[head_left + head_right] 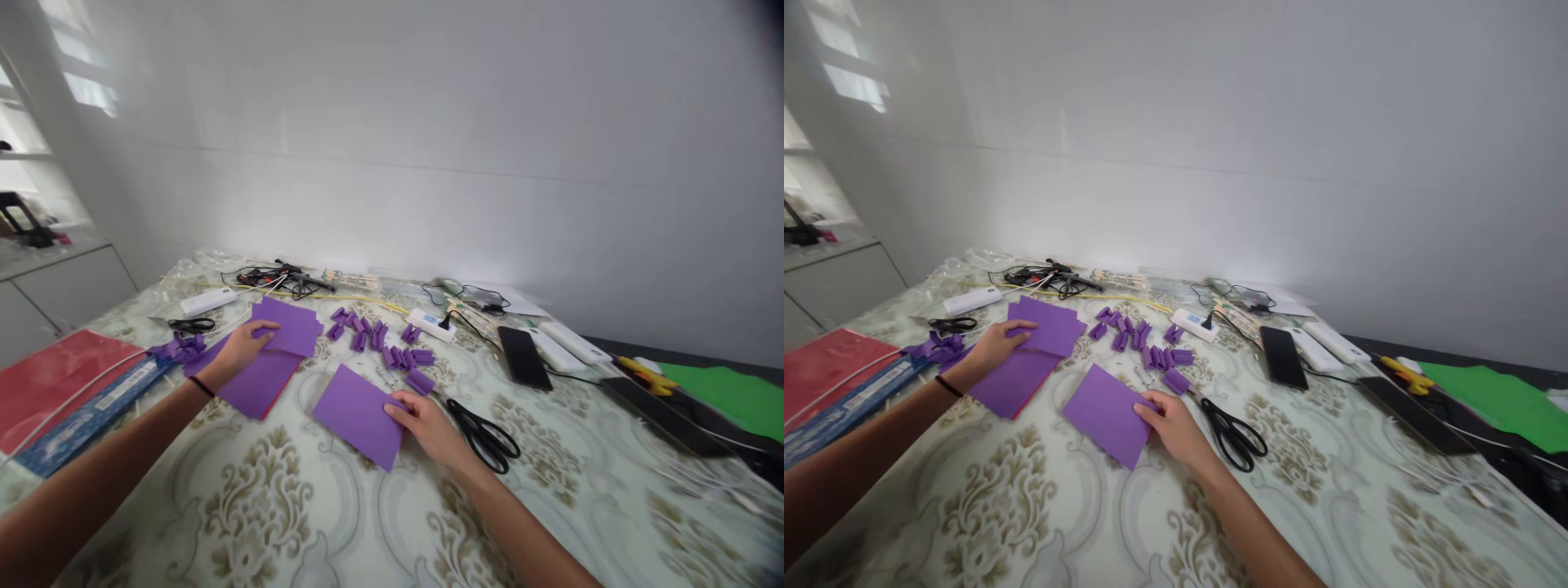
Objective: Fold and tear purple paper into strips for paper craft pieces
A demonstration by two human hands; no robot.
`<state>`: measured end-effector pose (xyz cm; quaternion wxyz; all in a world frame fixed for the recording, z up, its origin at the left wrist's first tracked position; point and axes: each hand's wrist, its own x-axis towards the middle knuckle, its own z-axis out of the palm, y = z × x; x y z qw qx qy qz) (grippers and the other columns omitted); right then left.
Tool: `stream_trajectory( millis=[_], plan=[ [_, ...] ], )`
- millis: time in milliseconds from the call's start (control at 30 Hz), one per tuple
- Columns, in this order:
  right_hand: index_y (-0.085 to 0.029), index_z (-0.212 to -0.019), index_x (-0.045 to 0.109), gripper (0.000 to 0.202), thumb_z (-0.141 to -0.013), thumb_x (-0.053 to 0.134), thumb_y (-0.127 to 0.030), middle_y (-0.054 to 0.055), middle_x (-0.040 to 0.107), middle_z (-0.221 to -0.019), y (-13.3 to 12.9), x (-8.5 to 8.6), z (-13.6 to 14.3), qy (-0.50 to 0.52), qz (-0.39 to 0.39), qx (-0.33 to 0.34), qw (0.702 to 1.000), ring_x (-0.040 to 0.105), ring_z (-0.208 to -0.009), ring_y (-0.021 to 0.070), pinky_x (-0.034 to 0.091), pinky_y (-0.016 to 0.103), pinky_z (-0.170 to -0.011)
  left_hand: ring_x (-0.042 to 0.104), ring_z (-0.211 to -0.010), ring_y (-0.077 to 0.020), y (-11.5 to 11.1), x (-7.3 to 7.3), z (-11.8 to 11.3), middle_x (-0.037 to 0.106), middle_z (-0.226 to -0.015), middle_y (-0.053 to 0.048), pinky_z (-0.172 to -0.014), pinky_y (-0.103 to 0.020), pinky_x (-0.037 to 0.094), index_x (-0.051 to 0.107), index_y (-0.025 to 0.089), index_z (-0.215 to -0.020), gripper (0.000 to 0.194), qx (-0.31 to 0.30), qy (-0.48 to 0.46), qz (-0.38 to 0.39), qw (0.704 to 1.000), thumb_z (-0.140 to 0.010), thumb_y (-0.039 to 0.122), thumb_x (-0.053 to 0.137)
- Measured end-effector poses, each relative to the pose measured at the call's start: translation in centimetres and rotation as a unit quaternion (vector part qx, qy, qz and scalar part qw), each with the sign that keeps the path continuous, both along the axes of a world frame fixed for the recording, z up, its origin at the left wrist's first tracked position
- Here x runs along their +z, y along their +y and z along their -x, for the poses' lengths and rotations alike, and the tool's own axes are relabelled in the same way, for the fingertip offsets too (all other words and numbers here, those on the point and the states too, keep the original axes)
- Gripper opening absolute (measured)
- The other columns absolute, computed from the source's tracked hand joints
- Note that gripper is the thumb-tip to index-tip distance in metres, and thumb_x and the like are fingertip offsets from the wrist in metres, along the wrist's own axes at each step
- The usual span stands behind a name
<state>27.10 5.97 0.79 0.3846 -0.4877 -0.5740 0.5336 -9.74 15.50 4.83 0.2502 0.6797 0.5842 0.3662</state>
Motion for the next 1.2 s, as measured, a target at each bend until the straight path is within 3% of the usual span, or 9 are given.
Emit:
stream_trajectory(
  millis=[133, 233, 300, 433, 533, 667, 833, 1000, 1200],
  plan=[
    [-0.020, -0.114, 0.070, 0.053, -0.079, 0.081, -0.058, 0.003, 0.076, -0.087, -0.6, 0.0, -0.2, 0.001, -0.004, -0.007, 1.000, 0.069, -0.076, 0.0236, 0.052, 0.033, -0.069, 0.066, -0.121, -0.0302, -0.9, -0.3, 1.6, 0.064, -0.138, -0.011, -0.101, -0.053, 0.057, 0.065, 0.017, -0.132, 0.034, 0.017, 0.003, 0.013, 1.000, -0.102, 0.033, 0.069],
    [-0.022, -0.134, 0.061, 0.062, -0.083, 0.078, -0.055, 0.001, 0.075, -0.084, -0.9, 1.0, 0.2, 0.011, -0.006, -0.004, 1.000, 0.070, -0.075, 0.0227, 0.052, 0.032, -0.068, 0.047, -0.144, -0.0379, -3.1, 0.2, 0.6, 0.049, -0.158, -0.015, -0.117, -0.064, 0.040, 0.063, 0.017, -0.136, 0.043, 0.011, -0.027, 0.005, 1.000, -0.097, 0.032, 0.074],
    [-0.024, -0.137, 0.059, 0.061, -0.086, 0.076, -0.053, 0.000, 0.074, -0.085, -1.2, 2.0, 0.5, 0.021, -0.008, 0.008, 1.000, 0.071, -0.077, 0.0222, 0.053, 0.032, -0.070, 0.041, -0.150, -0.0396, -5.3, 0.5, -0.9, 0.044, -0.163, -0.018, -0.124, -0.060, 0.032, 0.062, 0.017, -0.138, 0.049, -0.028, -0.061, 0.019, 0.998, -0.094, 0.037, 0.075],
    [-0.027, -0.135, 0.063, 0.056, -0.088, 0.076, -0.053, 0.002, 0.075, -0.090, -2.2, 3.8, 1.2, 0.036, -0.003, 0.053, 0.998, 0.072, -0.078, 0.0220, 0.054, 0.030, -0.067, 0.065, -0.132, -0.0347, -10.2, 0.4, -4.6, 0.059, -0.152, -0.019, -0.107, -0.049, 0.055, 0.044, 0.023, -0.157, 0.070, -0.133, -0.143, 0.111, 0.975, -0.098, 0.055, 0.065],
    [-0.029, -0.135, 0.064, 0.052, -0.089, 0.076, -0.051, 0.001, 0.074, -0.089, -3.0, 4.4, 1.7, 0.029, 0.007, 0.080, 0.996, 0.070, -0.074, 0.0215, 0.052, 0.029, -0.062, 0.071, -0.122, -0.0336, -12.5, -0.1, -6.6, 0.071, -0.137, -0.017, -0.095, -0.045, 0.062, 0.046, 0.024, -0.155, 0.073, -0.170, -0.186, 0.165, 0.953, -0.093, 0.052, 0.073],
    [-0.030, -0.134, 0.067, 0.046, -0.093, 0.072, -0.050, 0.004, 0.074, -0.098, -3.5, 4.1, 2.1, -0.019, -0.026, 0.049, 0.998, 0.070, -0.082, 0.0233, 0.055, 0.031, -0.068, 0.077, -0.099, -0.0297, -12.8, -0.7, -7.6, 0.078, -0.114, -0.011, -0.088, -0.044, 0.064, 0.058, 0.021, -0.140, 0.066, -0.188, -0.310, 0.212, 0.907, -0.084, 0.041, 0.086],
    [-0.030, -0.136, 0.071, 0.043, -0.102, 0.059, -0.052, 0.008, 0.074, -0.109, -3.8, 3.1, 1.7, -0.005, -0.112, -0.005, 0.994, 0.070, -0.087, 0.0233, 0.060, 0.033, -0.075, 0.072, -0.094, -0.0240, -11.8, -1.5, -7.1, 0.075, -0.100, -0.004, -0.080, -0.033, 0.061, 0.069, 0.020, -0.115, 0.040, -0.112, -0.320, 0.152, 0.928, -0.084, 0.040, 0.085],
    [-0.030, -0.122, 0.081, 0.030, -0.103, 0.058, -0.033, 0.008, 0.074, -0.108, -4.3, 2.3, 1.3, -0.005, -0.151, 0.066, 0.986, 0.070, -0.084, 0.0202, 0.060, 0.031, -0.074, 0.069, -0.085, -0.0210, -12.0, -2.5, -6.4, 0.072, -0.090, -0.001, -0.072, -0.029, 0.059, 0.069, 0.020, -0.099, 0.030, -0.067, -0.319, 0.142, 0.935, -0.084, 0.040, 0.086],
    [-0.035, -0.113, 0.085, 0.037, -0.085, 0.074, -0.012, 0.005, 0.077, -0.107, -4.7, 1.5, 1.9, -0.016, -0.141, 0.086, 0.986, 0.072, -0.095, 0.0210, 0.058, 0.029, -0.079, 0.073, -0.101, -0.0236, -13.5, -2.1, -7.2, 0.077, -0.115, -0.004, -0.086, -0.034, 0.061, 0.069, 0.027, -0.124, 0.043, -0.112, -0.412, 0.207, 0.880, -0.085, 0.035, 0.087]
  ],
)
